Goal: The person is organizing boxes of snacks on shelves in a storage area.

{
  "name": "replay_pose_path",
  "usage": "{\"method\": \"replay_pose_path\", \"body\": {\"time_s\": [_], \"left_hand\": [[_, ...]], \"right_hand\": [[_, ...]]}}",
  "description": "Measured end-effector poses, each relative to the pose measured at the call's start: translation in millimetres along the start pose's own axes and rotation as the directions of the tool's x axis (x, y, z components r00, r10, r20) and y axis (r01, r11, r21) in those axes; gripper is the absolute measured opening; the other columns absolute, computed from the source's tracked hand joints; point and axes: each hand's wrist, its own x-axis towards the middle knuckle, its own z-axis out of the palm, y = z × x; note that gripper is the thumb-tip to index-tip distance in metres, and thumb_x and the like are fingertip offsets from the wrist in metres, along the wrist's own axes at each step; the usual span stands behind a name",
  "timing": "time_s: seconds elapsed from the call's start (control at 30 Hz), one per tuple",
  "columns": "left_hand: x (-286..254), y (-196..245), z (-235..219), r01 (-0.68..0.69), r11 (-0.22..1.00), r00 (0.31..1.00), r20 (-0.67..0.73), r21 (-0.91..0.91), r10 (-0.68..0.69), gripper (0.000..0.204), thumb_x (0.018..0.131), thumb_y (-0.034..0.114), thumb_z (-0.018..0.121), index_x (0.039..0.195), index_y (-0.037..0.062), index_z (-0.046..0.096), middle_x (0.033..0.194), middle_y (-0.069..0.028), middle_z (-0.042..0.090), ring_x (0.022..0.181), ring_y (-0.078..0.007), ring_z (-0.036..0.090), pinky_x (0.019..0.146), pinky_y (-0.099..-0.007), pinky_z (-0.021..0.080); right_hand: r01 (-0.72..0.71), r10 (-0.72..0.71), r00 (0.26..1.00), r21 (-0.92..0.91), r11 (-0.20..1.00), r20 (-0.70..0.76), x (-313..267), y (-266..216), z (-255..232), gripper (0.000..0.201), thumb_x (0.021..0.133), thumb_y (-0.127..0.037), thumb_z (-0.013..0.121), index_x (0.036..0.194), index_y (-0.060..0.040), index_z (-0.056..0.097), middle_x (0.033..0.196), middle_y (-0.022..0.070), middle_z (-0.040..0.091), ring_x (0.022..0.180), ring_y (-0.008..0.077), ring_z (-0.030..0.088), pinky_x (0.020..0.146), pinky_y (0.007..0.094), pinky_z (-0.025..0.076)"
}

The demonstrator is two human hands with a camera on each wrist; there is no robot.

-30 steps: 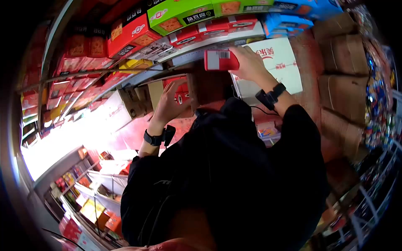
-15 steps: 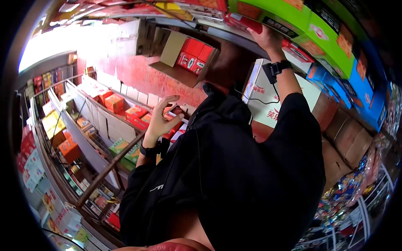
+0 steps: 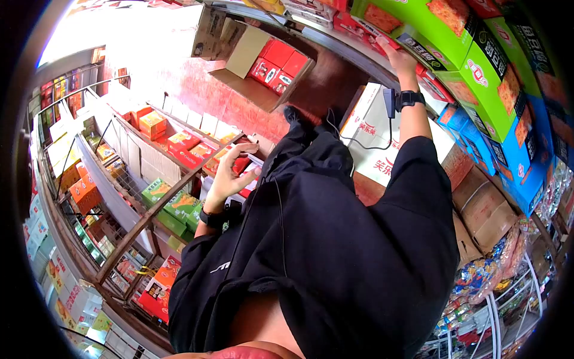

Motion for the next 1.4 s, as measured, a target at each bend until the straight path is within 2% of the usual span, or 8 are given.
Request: {"method": "replay_pose_path", "body": {"time_s": [0.13, 0.47, 0.77, 0.83, 1.0, 1.17, 1.23, 1.4], "left_hand": [[1, -1, -4, 0.064, 0.996, 0.998, 0.031, -0.056, -0.062, 0.047, 0.074, 0.017, 0.076, 0.113, -0.0038, 0.059, 0.105, -0.0155, 0.065, 0.099, -0.0231, 0.063, 0.089, -0.0335, 0.048], [18, -87, 29, 0.149, 0.956, 0.973, 0.209, -0.253, -0.097, 0.054, 0.072, 0.028, 0.073, 0.114, -0.0032, 0.058, 0.113, -0.0156, 0.063, 0.108, -0.0260, 0.059, 0.096, -0.0355, 0.043], [55, -180, 11, 0.139, 0.929, 0.987, 0.125, -0.344, -0.101, 0.044, 0.080, 0.014, 0.072, 0.118, -0.0031, 0.057, 0.113, -0.0122, 0.063, 0.105, -0.0203, 0.060, 0.092, -0.0335, 0.046], [71, -207, -17, 0.162, 0.944, 0.986, 0.016, -0.287, -0.164, 0.039, 0.085, 0.008, 0.069, 0.121, -0.0019, 0.056, 0.114, -0.0103, 0.063, 0.104, -0.0184, 0.060, 0.090, -0.0320, 0.047], [157, -263, -86, 0.142, 0.614, 0.910, -0.141, -0.776, -0.389, 0.035, 0.097, 0.017, 0.053, 0.129, 0.0020, 0.051, 0.122, -0.0082, 0.062, 0.108, -0.0170, 0.060, 0.086, -0.0298, 0.049], [239, -381, -88, -0.008, -0.095, 0.730, 0.059, -0.995, -0.681, 0.042, 0.098, 0.031, 0.048, 0.133, 0.0074, 0.046, 0.132, -0.0097, 0.055, 0.118, -0.0247, 0.055, 0.098, -0.0405, 0.045], [259, -423, -59, -0.051, -0.172, 0.577, 0.112, -0.984, -0.809, 0.045, 0.098, 0.030, 0.047, 0.137, 0.0091, 0.042, 0.135, -0.0104, 0.052, 0.123, -0.0280, 0.051, 0.101, -0.0452, 0.040], [305, -529, 5, -0.029, -0.386, 0.419, 0.339, -0.922, -0.842, 0.058, 0.093, 0.026, 0.055, 0.142, 0.0067, 0.032, 0.147, -0.0114, 0.037, 0.123, -0.0327, 0.046, 0.102, -0.0481, 0.041]], "right_hand": [[0.191, -0.231, 0.970, -0.349, 0.917, -0.076, 33, 80, -28, 0.065, 0.093, -0.055, 0.048, 0.129, 0.0001, 0.053, 0.135, 0.0196, 0.052, 0.126, 0.0282, 0.048, 0.110, 0.0390, 0.030], [0.164, -0.086, 0.985, -0.685, 0.710, 0.146, 87, 17, -41, 0.052, 0.093, -0.032, 0.057, 0.130, 0.0026, 0.050, 0.134, 0.0185, 0.053, 0.116, 0.0248, 0.053, 0.104, 0.0359, 0.037], [0.144, -0.168, 0.985, -0.329, 0.933, -0.045, -9, -1, 30, 0.051, 0.085, -0.009, 0.067, 0.129, 0.0065, 0.047, 0.123, 0.0185, 0.056, 0.115, 0.0257, 0.054, 0.100, 0.0364, 0.042], [-0.111, 0.113, 0.994, -0.151, 0.982, 0.008, -65, -16, 72, 0.063, 0.084, 0.002, 0.067, 0.138, 0.0016, 0.035, 0.135, 0.0187, 0.050, 0.118, 0.0220, 0.054, 0.100, 0.0346, 0.043], [-0.643, 0.506, 0.698, 0.133, 0.754, 0.507, -79, -125, 250, 0.045, 0.095, -0.016, 0.057, 0.136, -0.0056, 0.040, 0.128, 0.0160, 0.054, 0.114, 0.0263, 0.057, 0.096, 0.0374, 0.046], [-0.984, 0.612, 0.172, 0.110, 0.137, 0.772, -14, -40, 418, 0.043, 0.097, -0.036, 0.051, 0.129, -0.0090, 0.046, 0.118, 0.0115, 0.060, 0.103, 0.0300, 0.062, 0.090, 0.0449, 0.047], [-0.991, 0.745, 0.124, 0.043, 0.127, 0.656, -8, 27, 472, 0.042, 0.097, -0.033, 0.048, 0.131, -0.0083, 0.044, 0.121, 0.0113, 0.059, 0.104, 0.0307, 0.060, 0.091, 0.0496, 0.046], [-0.991, 0.860, 0.100, -0.028, 0.132, 0.500, -5, 152, 539, 0.041, 0.099, -0.024, 0.041, 0.136, -0.0074, 0.039, 0.135, 0.0118, 0.049, 0.119, 0.0336, 0.051, 0.104, 0.0531, 0.039]]}}
